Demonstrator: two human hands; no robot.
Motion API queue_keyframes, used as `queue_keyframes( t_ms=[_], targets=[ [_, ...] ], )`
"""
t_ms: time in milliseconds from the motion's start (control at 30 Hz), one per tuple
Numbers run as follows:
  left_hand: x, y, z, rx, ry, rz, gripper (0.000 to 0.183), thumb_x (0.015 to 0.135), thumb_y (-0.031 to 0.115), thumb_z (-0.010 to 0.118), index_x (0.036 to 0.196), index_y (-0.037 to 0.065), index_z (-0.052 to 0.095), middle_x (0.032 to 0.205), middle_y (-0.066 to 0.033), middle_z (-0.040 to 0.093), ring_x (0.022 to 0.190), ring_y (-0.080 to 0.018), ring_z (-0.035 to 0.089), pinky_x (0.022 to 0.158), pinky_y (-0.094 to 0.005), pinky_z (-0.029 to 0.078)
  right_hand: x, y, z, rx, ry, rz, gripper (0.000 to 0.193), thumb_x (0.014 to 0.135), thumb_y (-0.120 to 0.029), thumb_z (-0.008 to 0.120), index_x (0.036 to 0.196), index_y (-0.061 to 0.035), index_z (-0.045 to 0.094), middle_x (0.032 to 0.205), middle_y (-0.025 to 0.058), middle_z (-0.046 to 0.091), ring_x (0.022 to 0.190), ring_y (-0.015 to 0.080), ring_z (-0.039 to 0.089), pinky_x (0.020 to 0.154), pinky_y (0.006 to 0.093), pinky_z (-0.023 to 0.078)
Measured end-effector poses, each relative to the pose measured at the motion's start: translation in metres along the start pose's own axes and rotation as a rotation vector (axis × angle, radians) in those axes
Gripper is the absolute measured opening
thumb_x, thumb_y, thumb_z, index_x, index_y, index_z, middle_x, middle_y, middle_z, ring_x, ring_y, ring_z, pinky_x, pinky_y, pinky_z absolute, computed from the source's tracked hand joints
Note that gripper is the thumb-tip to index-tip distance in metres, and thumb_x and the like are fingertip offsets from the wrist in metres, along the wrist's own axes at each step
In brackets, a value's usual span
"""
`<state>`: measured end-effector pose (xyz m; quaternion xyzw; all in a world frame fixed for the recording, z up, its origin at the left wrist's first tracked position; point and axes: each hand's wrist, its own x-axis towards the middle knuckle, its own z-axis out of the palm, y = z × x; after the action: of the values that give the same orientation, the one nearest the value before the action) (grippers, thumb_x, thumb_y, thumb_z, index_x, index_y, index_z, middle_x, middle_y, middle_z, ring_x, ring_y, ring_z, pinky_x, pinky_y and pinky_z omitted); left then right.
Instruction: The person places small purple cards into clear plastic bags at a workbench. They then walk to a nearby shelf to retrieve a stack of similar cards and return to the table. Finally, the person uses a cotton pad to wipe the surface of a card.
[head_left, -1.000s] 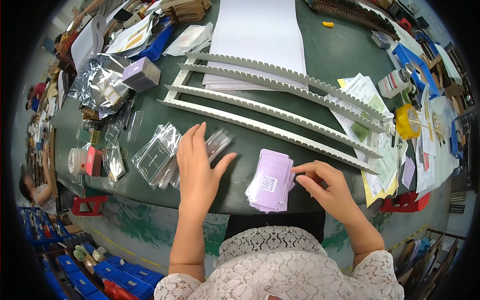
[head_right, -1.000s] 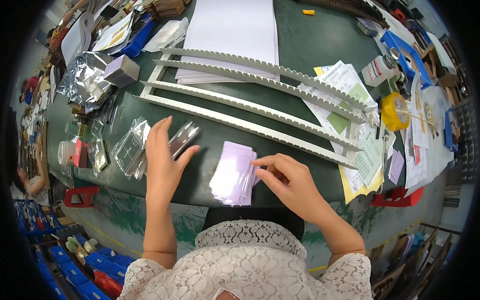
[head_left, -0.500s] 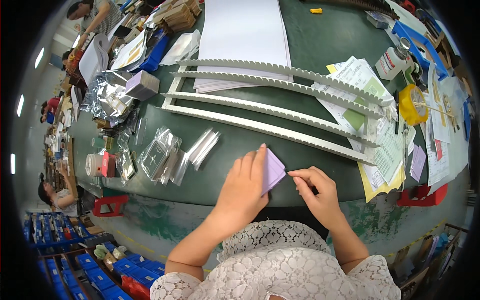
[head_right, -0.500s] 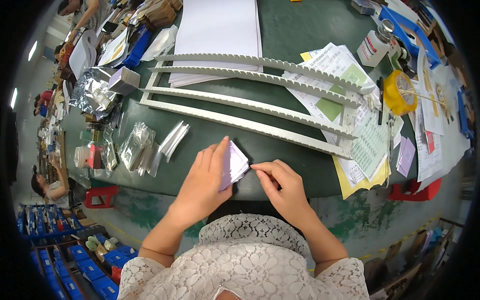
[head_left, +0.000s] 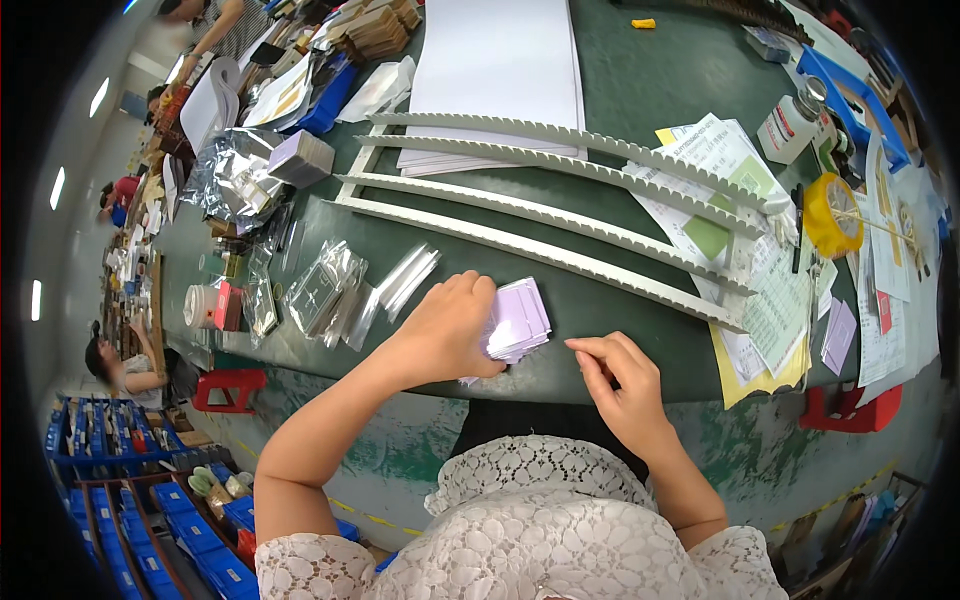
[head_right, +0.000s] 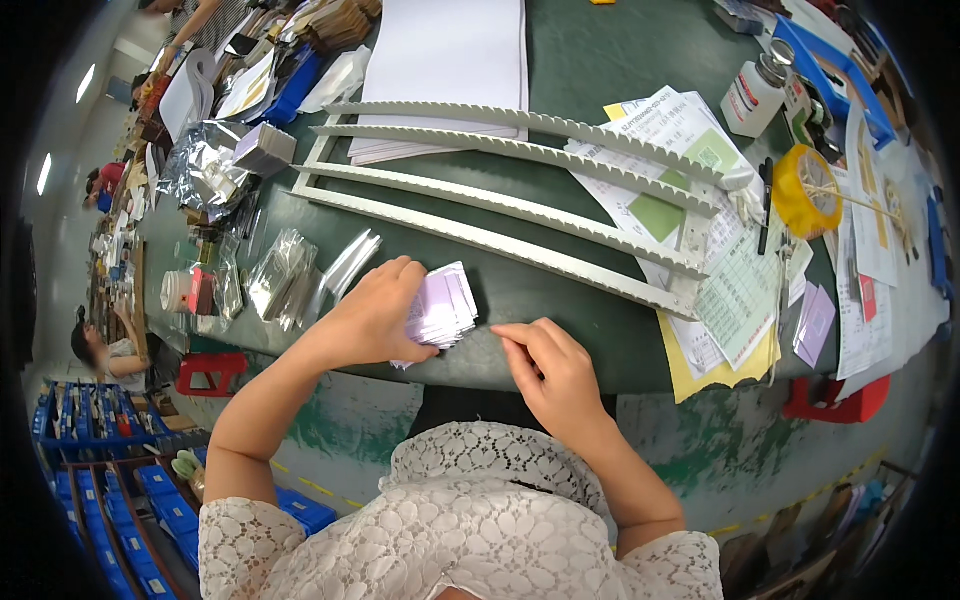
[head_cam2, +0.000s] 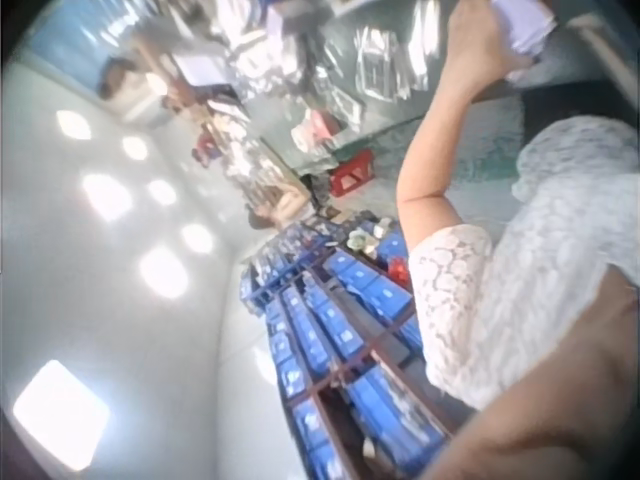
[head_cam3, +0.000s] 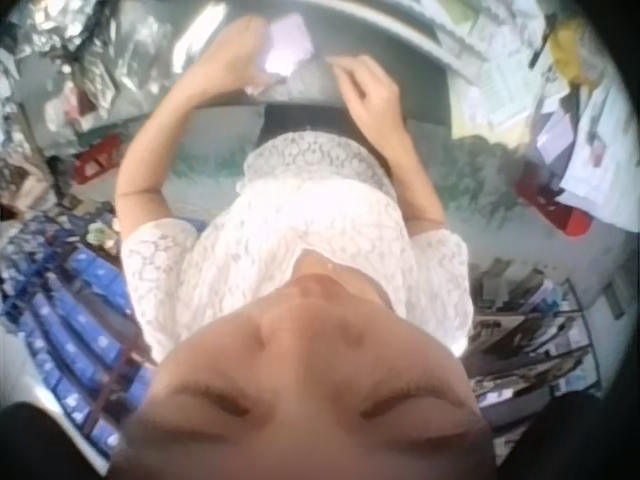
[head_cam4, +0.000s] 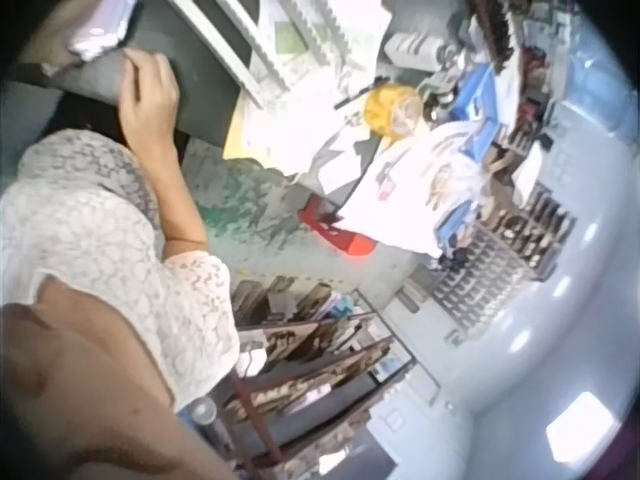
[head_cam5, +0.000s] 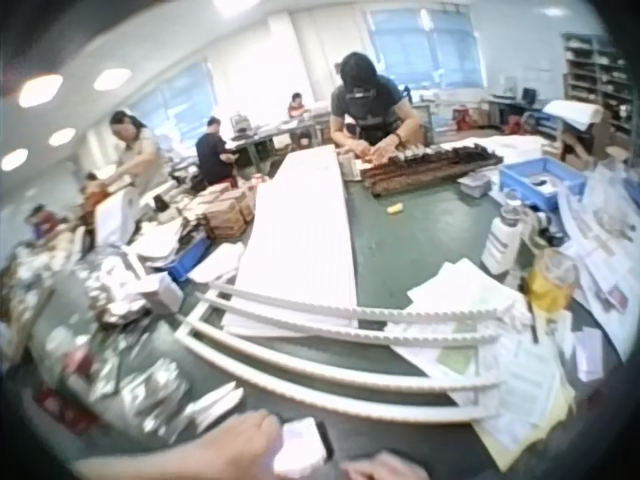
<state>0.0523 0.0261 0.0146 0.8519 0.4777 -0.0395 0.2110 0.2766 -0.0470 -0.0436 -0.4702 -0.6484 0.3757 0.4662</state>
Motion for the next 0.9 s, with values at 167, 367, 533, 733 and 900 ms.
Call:
queue_keyframes(
  t_ms=[167, 367, 533, 733, 900],
  targets=[
    [0.000, 0.013, 0.003, 0.107, 0.075, 0.130, 0.058, 0.053, 0.018, 0.082, 0.096, -0.001, 0.049, 0.096, -0.0188, 0.053, 0.090, -0.0344, 0.054, 0.079, -0.0412, 0.044, -0.002, -0.006, 0.004, -0.074, 0.036, 0.049, 0.020, 0.084, 0.005, 0.060, 0.102, -0.0029, 0.065, 0.075, 0.0063, 0.053, 0.060, 0.0135, 0.050, 0.054, 0.0258, 0.042],
    [-0.017, 0.017, 0.013, 0.099, 0.140, 0.153, 0.055, 0.054, 0.011, 0.078, 0.098, -0.001, 0.046, 0.092, -0.0171, 0.052, 0.087, -0.0331, 0.056, 0.076, -0.0392, 0.044, -0.004, -0.010, 0.009, 0.014, 0.004, 0.151, 0.039, 0.080, 0.003, 0.065, 0.118, -0.0002, 0.057, 0.101, 0.0110, 0.059, 0.090, 0.0182, 0.059, 0.078, 0.0286, 0.047],
    [-0.033, 0.003, 0.025, -0.074, 0.288, 0.243, 0.055, 0.057, 0.008, 0.075, 0.101, -0.001, 0.045, 0.093, -0.0165, 0.052, 0.087, -0.0328, 0.056, 0.073, -0.0405, 0.044, 0.002, -0.019, 0.006, 0.048, -0.312, 0.133, 0.075, 0.072, -0.010, 0.080, 0.136, 0.0002, 0.043, 0.121, 0.0134, 0.053, 0.104, 0.0204, 0.057, 0.083, 0.0304, 0.047],
    [-0.042, -0.007, 0.004, -0.910, 0.270, 0.227, 0.067, 0.062, 0.018, 0.080, 0.116, 0.002, 0.045, 0.115, -0.0162, 0.053, 0.113, -0.0362, 0.049, 0.095, -0.0420, 0.039, 0.030, -0.059, 0.022, 0.256, -0.379, 0.119, 0.097, 0.064, -0.005, 0.085, 0.144, 0.0012, 0.031, 0.143, 0.0152, 0.036, 0.113, 0.0187, 0.052, 0.080, 0.0272, 0.048],
    [-0.033, -0.027, 0.043, -0.786, 0.453, 0.363, 0.083, 0.064, 0.021, 0.082, 0.133, 0.006, 0.039, 0.131, -0.0154, 0.047, 0.128, -0.0364, 0.041, 0.105, -0.0418, 0.034, 0.043, -0.041, 0.034, 0.071, -0.433, -0.015, 0.090, 0.067, -0.005, 0.083, 0.144, -0.0071, 0.036, 0.149, 0.0145, 0.034, 0.102, 0.0188, 0.056, 0.071, 0.0263, 0.049]
  ],
)
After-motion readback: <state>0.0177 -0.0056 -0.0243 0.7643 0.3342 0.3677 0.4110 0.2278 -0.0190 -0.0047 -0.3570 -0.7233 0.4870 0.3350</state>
